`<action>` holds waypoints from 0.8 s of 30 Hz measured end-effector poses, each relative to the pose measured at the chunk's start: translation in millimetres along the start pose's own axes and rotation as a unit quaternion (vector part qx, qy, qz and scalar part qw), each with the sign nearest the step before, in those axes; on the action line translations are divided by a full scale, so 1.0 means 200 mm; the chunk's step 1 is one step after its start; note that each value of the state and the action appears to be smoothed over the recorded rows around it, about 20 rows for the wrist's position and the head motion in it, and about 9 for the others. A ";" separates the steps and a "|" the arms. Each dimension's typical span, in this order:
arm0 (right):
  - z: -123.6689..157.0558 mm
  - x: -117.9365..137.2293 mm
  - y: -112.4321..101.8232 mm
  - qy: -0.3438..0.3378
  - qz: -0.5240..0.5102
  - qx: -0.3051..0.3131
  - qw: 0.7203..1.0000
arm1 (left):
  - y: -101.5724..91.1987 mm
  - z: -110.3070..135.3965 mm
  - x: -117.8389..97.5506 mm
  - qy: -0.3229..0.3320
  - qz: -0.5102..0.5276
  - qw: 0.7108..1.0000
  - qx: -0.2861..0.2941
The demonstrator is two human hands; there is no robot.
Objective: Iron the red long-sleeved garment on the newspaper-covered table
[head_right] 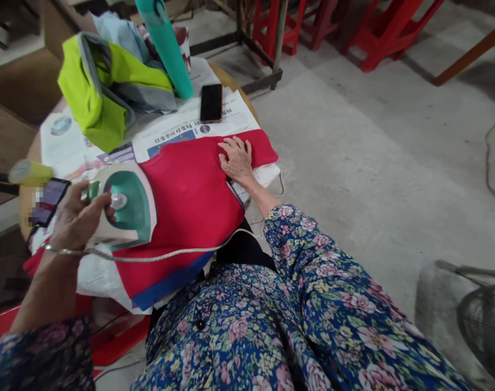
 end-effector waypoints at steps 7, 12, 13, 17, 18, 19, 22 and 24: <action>0.02 0.02 -0.01 0.017 0.060 0.027 0.998 | -0.10 0.41 0.12 -0.106 0.024 0.994 -0.009; 0.01 -0.01 -0.01 -0.009 0.041 0.004 0.999 | 0.00 0.58 0.09 -0.019 0.006 0.994 0.108; 0.01 -0.02 0.00 -0.013 0.036 0.000 0.999 | 0.03 0.60 0.06 -0.001 0.011 0.991 0.132; 0.01 -0.03 0.00 -0.013 0.032 -0.005 0.999 | 0.19 0.61 -0.06 0.034 0.050 0.977 0.206; 0.01 -0.03 0.00 -0.010 0.031 -0.004 0.999 | 0.24 0.59 -0.09 0.039 0.061 0.973 0.218; 0.01 -0.03 0.00 -0.008 0.029 -0.004 1.000 | 0.28 0.57 -0.12 0.044 0.070 0.970 0.230; 0.01 -0.02 0.00 -0.009 0.026 -0.007 1.000 | 0.38 0.48 -0.19 0.067 0.086 0.963 0.245; 0.01 -0.02 0.00 -0.013 0.029 -0.009 0.999 | 0.42 0.39 -0.24 0.088 0.098 0.964 0.232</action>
Point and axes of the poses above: each hand's wrist, its own z-axis away from the middle knuckle, its own y-axis out of the palm, x = y × z, the point moved 5 cm from there along -z, towards the middle knuckle, and after that the axes turned 6 degrees about y, right-handed, at the moved point
